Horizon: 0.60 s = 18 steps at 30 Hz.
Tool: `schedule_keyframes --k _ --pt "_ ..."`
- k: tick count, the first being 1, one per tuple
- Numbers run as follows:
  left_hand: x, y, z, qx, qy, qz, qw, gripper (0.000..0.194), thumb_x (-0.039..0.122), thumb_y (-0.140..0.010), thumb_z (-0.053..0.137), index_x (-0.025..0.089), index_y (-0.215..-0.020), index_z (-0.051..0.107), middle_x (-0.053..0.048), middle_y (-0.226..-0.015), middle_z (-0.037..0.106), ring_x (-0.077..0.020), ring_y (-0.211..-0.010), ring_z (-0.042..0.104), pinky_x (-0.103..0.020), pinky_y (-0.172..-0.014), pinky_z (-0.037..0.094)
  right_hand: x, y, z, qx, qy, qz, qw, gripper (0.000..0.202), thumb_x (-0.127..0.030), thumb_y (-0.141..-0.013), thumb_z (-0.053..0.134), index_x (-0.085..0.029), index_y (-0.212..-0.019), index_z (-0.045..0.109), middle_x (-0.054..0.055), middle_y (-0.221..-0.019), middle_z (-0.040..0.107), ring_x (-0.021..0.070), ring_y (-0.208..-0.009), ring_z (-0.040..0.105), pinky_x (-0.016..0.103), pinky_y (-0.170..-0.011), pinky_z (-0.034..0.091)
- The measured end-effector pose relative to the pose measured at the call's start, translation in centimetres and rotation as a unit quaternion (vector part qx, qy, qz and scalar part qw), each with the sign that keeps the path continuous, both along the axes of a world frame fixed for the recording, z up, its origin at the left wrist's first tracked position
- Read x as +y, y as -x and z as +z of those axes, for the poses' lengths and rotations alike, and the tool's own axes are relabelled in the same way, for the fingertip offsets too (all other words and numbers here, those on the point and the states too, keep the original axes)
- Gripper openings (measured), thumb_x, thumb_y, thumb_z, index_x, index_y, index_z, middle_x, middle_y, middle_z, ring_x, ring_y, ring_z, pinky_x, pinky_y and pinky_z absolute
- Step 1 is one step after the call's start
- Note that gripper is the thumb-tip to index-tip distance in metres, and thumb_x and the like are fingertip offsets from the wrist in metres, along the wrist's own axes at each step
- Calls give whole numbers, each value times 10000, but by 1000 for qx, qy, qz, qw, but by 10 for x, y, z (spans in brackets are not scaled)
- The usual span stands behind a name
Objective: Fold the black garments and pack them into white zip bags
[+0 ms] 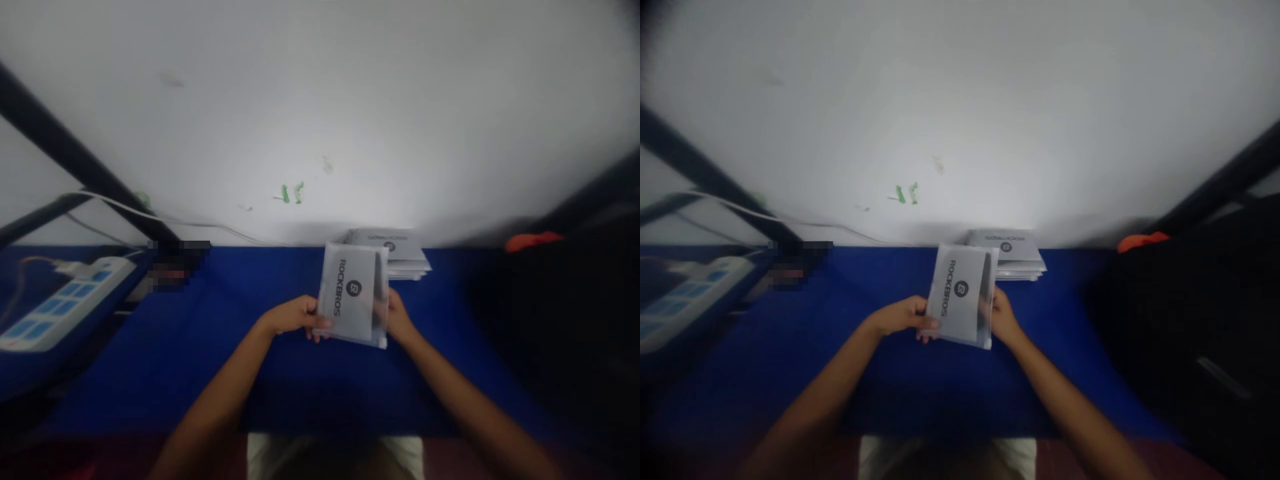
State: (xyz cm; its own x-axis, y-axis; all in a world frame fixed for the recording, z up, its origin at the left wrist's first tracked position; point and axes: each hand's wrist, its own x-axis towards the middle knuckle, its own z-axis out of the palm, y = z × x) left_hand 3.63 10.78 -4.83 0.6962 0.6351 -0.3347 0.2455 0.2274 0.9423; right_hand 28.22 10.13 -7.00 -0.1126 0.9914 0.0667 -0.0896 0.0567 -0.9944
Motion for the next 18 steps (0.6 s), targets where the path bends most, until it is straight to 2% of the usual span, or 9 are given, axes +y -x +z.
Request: schedule_keyframes --k 2,4,6,9,11,12,14,16,18 --pt "3 10 4 11 7 7 1000 292 423 -747 747 146 -826 699 -31 -677 696 -131 -567 632 -213 -493 454 2 -2 2 19 24 6 999 338 -438 -677 779 -217 -921 700 42 -928 745 245 -843 686 397 -788 550" --pt "9 22 4 -1 -6 75 997 281 406 -741 752 142 -819 691 -19 -646 679 -119 -553 626 -189 -476 438 3 -4 6 52 60 9 997 352 -408 -681 792 -222 -965 700 35 -968 745 240 -870 688 384 -812 538" --pt "17 31 1 -29 -9 175 984 267 377 -726 763 133 -784 673 -19 -627 666 -115 -539 620 -179 -466 435 3 -5 10 89 100 7 991 346 -378 -673 808 -219 -963 704 22 -954 750 228 -861 691 364 -829 523" --pt "27 35 -7 -99 -5 378 920 254 341 -701 772 135 -762 636 -5 -609 649 -111 -516 604 -178 -453 440 1 -3 15 113 143 16 983 332 -360 -655 822 -207 -929 714 11 -898 754 216 -831 691 340 -830 508" --pt "31 33 -13 -133 -8 465 875 259 365 -732 735 150 -834 631 -1 -670 668 -111 -553 617 -189 -488 476 -1 -1 14 114 152 29 981 345 -357 -661 819 -212 -956 714 9 -912 753 213 -847 688 332 -837 500" --pt "32 30 -15 -144 -4 480 865 275 388 -756 711 155 -882 634 -8 -719 684 -118 -591 632 -204 -522 503 -2 1 13 111 152 36 981 354 -358 -669 815 -215 -976 712 9 -928 752 212 -862 687 331 -846 496" --pt "30 25 -16 -152 21 457 876 337 426 -779 691 146 -962 649 -44 -800 708 -144 -644 653 -242 -556 535 -3 4 10 103 148 47 982 365 -360 -682 809 -218 -1001 705 10 -956 748 212 -889 682 334 -863 489" --pt "26 23 -14 -133 47 389 910 389 417 -746 735 118 -986 669 -76 -795 713 -161 -608 645 -252 -503 520 -3 5 7 97 146 57 983 357 -367 -695 802 -216 -1003 702 14 -974 745 211 -910 677 337 -879 483" --pt "24 25 -12 -88 36 333 938 394 365 -701 773 103 -981 683 -86 -777 714 -157 -566 630 -244 -461 491 -2 4 6 97 149 76 981 347 -369 -712 790 -215 -1010 700 15 -986 742 203 -928 673 327 -890 478"
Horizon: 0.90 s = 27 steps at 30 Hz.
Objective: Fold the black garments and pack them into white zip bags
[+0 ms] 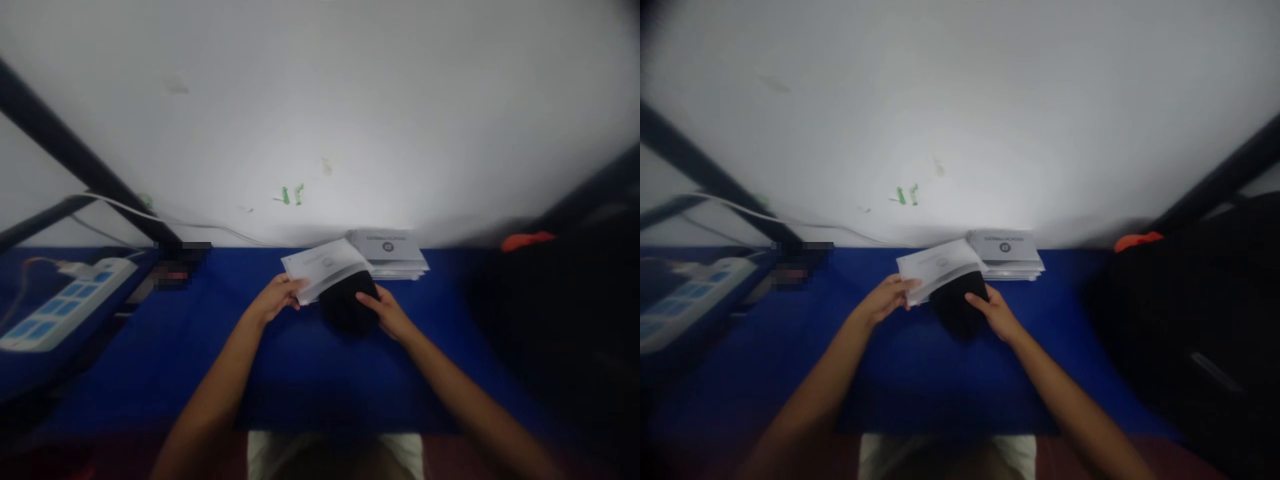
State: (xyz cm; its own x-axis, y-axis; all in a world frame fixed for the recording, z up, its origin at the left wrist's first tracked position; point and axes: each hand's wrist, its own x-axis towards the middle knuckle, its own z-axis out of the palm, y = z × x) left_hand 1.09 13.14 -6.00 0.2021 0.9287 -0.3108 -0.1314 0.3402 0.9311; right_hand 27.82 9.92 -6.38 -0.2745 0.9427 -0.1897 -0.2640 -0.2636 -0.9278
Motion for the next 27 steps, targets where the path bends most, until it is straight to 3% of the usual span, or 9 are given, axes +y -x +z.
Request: schedule_keyframes --k 3,10,13,17,21,23,24,26,27 --pt "4 11 -2 153 -50 30 986 335 339 -717 713 114 -964 682 -85 -816 722 -162 -581 650 -252 -485 498 0 -5 3 1 22 41 999 342 -347 -718 789 -207 -1018 703 12 -943 742 183 -900 679 298 -864 490" --pt "26 45 -22 409 -103 175 890 197 351 -778 613 162 -830 590 -45 -698 650 -208 -611 642 -274 -543 450 -8 -9 4 18 139 211 967 465 -215 -687 813 -214 -1123 650 10 -979 723 145 -825 700 222 -728 546" --pt "30 44 -28 470 -128 211 847 196 345 -781 625 178 -880 595 -76 -815 664 -265 -821 650 -322 -686 471 -10 -8 3 51 156 242 956 439 -174 -701 800 -232 -1100 628 -7 -984 701 130 -824 700 202 -705 559" --pt "37 36 -35 497 -173 241 816 407 371 -833 596 165 -1178 536 -116 -1020 651 -266 -926 629 -367 -819 476 -6 -10 3 68 140 264 952 426 -173 -742 769 -228 -1126 592 -2 -953 685 112 -742 698 172 -626 558" --pt "29 20 -24 532 -313 276 737 508 367 -821 628 109 -1239 497 -193 -1213 564 -308 -1108 549 -451 -981 417 -2 -14 2 75 116 254 957 459 -178 -780 741 -235 -1203 571 17 -1034 674 101 -782 695 159 -668 555" --pt "11 1 -10 517 -383 231 730 387 375 -835 621 140 -1135 554 -157 -1130 600 -301 -1085 554 -467 -986 416 -1 -14 0 76 105 250 960 454 -193 -801 726 -237 -1224 569 30 -1087 667 106 -839 691 169 -721 552" --pt "-2 -12 -1 482 -410 182 753 307 385 -863 594 166 -1077 571 -118 -1050 620 -262 -1003 586 -426 -932 460 -1 -14 0 78 100 248 960 447 -206 -811 720 -238 -1230 569 34 -1105 664 110 -861 689 176 -741 550" --pt "-33 -42 15 407 -457 28 790 247 421 -891 574 203 -1008 582 -69 -994 625 -210 -941 602 -354 -859 497 -1 -13 -1 81 91 243 962 429 -239 -824 710 -238 -1230 575 38 -1115 666 121 -891 684 189 -758 546" --pt "-48 -56 22 388 -475 -61 788 294 456 -857 620 213 -1018 587 -64 -1017 624 -213 -972 594 -351 -871 493 0 -13 -2 83 86 241 963 420 -257 -828 707 -236 -1227 579 39 -1113 668 127 -901 682 195 -759 545"
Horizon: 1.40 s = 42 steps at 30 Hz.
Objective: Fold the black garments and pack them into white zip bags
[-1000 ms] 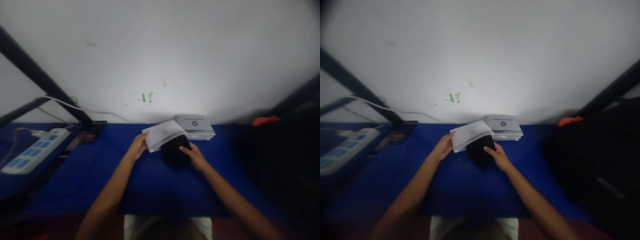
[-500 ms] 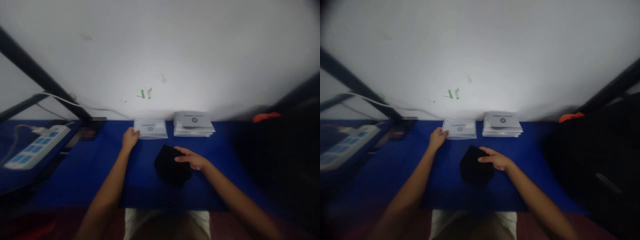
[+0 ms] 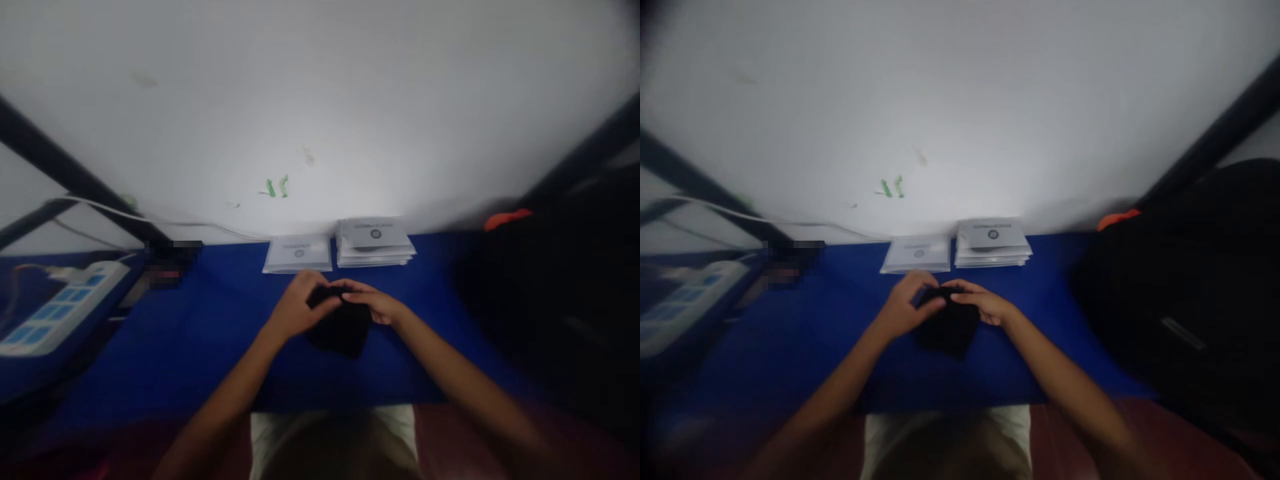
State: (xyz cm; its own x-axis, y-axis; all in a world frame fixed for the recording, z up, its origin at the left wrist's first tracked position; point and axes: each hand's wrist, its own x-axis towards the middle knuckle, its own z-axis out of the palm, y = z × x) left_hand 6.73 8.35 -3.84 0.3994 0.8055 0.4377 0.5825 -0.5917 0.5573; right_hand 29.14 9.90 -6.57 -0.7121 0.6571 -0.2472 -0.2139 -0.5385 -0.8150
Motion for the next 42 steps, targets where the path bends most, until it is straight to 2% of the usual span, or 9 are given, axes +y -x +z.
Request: schedule_keyframes --k 2,5,9,19,23,26,28,34,42 --pt "-24 -23 8 43 -1 -98 994 450 534 -749 716 207 -1034 599 -79 -1047 624 -250 -1019 576 -392 -916 473 1 0 0 0 -7 -7 1000 403 -308 -843 692 -233 -1224 585 46 -1116 671 141 -920 677 211 -755 544" --pt "-39 -36 11 54 5 -128 990 190 385 -877 598 202 -925 617 -67 -952 638 -218 -929 598 -366 -877 476 2 -1 -1 -12 -2 -21 1000 392 -437 -881 628 -222 -1208 600 57 -1121 672 156 -935 669 228 -744 541" --pt "-36 -17 15 -70 94 9 993 190 350 -905 538 204 -797 595 -28 -822 620 -162 -764 589 -273 -729 481 4 -7 -2 -18 -22 -16 999 526 -573 -821 639 -228 -1215 591 48 -1074 671 166 -921 655 241 -745 528" --pt "-42 87 6 -311 152 263 901 149 352 -782 596 214 -814 553 38 -677 548 -130 -604 534 -222 -570 449 14 -35 12 -304 -250 42 918 630 -201 -685 753 -252 -1270 525 -25 -871 581 157 -832 574 303 -797 454" --pt "-49 125 -3 -157 272 246 917 156 370 -781 521 223 -734 539 34 -575 533 -151 -502 518 -252 -503 437 13 -62 18 -366 -297 59 880 544 -316 -715 737 -211 -1218 560 -4 -873 582 172 -788 575 322 -765 457" --pt "-51 119 -1 41 215 320 922 193 409 -804 545 226 -748 575 6 -645 595 -186 -600 569 -284 -578 453 4 -77 24 -429 -343 69 832 539 -377 -752 706 -189 -1234 555 52 -947 625 216 -834 608 368 -790 472" --pt "-51 98 2 104 140 286 942 208 433 -815 583 228 -845 605 -21 -795 642 -216 -761 606 -321 -703 483 -7 -81 29 -460 -395 58 793 573 -395 -749 712 -194 -1261 548 102 -1077 628 264 -962 607 407 -863 466" --pt "-42 35 0 177 85 -89 977 386 336 -802 675 239 -1167 595 -99 -1262 556 -272 -1150 513 -413 -978 429 -42 -86 35 -473 -465 76 745 621 -250 -684 736 -237 -1278 554 105 -1262 571 293 -1157 533 406 -981 424" --pt "11 31 -12 165 93 13 982 181 257 -919 465 211 -995 623 -67 -963 661 -225 -913 604 -339 -808 467 -18 -98 25 -424 -463 -51 777 175 -315 -859 554 -204 -943 661 53 -916 697 226 -846 634 341 -782 473"
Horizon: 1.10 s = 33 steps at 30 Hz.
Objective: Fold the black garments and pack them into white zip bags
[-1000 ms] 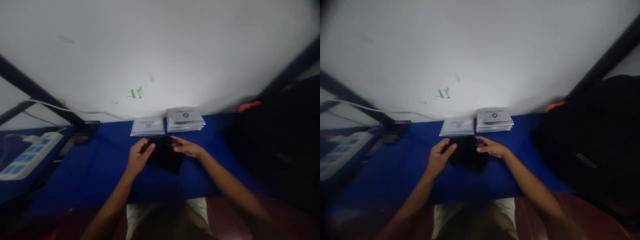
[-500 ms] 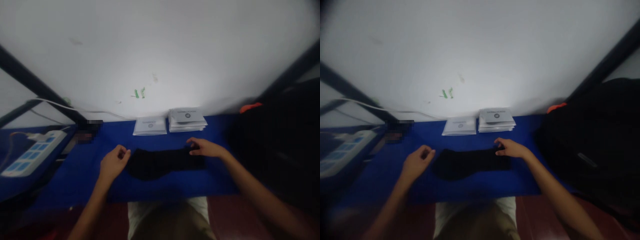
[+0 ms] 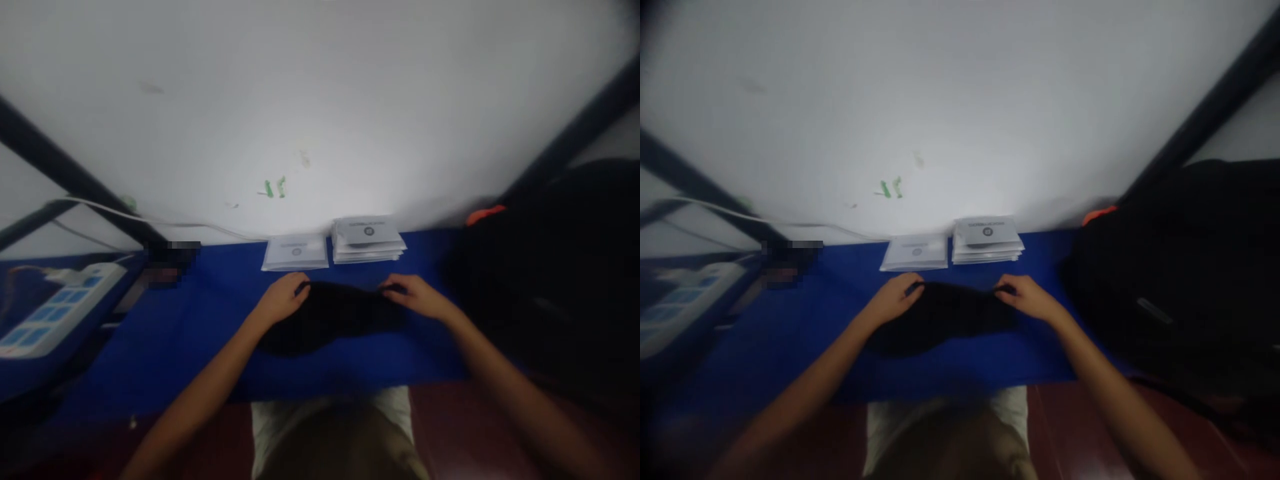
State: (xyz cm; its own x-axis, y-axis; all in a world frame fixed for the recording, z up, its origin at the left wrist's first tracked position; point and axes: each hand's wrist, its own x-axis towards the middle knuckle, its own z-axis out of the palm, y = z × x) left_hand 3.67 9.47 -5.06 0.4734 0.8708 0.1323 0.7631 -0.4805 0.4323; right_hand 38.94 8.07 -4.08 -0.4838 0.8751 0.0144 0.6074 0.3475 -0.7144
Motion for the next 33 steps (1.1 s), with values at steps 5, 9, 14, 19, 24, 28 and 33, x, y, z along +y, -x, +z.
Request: schedule_keyframes --k 5,9,14,19,24,28,33 --pt "27 -11 -1 53 -13 82 995 239 334 -941 461 180 -1040 615 -121 -1005 663 -276 -953 617 -356 -789 460 35 9 -11 -78 -73 -153 982 277 -415 -869 542 -178 -974 638 92 -890 692 246 -779 623 361 -740 468" --pt "12 -9 1 80 -51 81 992 310 390 -927 512 169 -1131 587 -144 -1084 637 -296 -1031 582 -379 -859 435 29 15 -19 -123 -166 -220 953 417 -396 -883 534 -174 -1236 525 153 -1091 649 297 -973 612 403 -825 476" --pt "-15 15 -1 106 -10 -11 994 183 323 -879 600 195 -1005 635 -88 -992 638 -259 -940 582 -363 -824 440 3 10 -24 -78 -104 -28 991 324 -430 -853 607 -204 -1085 629 94 -958 652 260 -942 592 388 -850 470" --pt "-19 20 8 37 -17 -28 999 123 193 -904 499 201 -883 620 -59 -903 634 -227 -888 562 -350 -805 430 -1 8 -20 -56 -55 15 997 192 -325 -870 588 -222 -993 693 75 -883 660 251 -932 574 390 -854 447" --pt "-37 22 38 -61 59 -22 996 112 277 -912 497 224 -914 595 -26 -899 654 -186 -839 596 -310 -769 450 -9 -2 -3 111 22 -45 993 204 -380 -828 670 -214 -944 694 58 -904 659 218 -878 606 370 -831 464" --pt "-59 34 58 -114 243 -150 951 132 331 -867 607 239 -961 614 -16 -884 711 -169 -813 658 -271 -742 477 -25 -19 4 230 214 8 949 313 -397 -758 749 -203 -992 672 16 -773 657 170 -704 632 309 -682 483" --pt "-60 28 49 -151 395 -242 874 296 385 -868 633 219 -1111 605 -54 -896 751 -182 -788 701 -277 -711 508 -19 -9 -9 281 353 22 892 337 -354 -797 723 -155 -1059 648 16 -735 671 131 -560 635 258 -555 518"
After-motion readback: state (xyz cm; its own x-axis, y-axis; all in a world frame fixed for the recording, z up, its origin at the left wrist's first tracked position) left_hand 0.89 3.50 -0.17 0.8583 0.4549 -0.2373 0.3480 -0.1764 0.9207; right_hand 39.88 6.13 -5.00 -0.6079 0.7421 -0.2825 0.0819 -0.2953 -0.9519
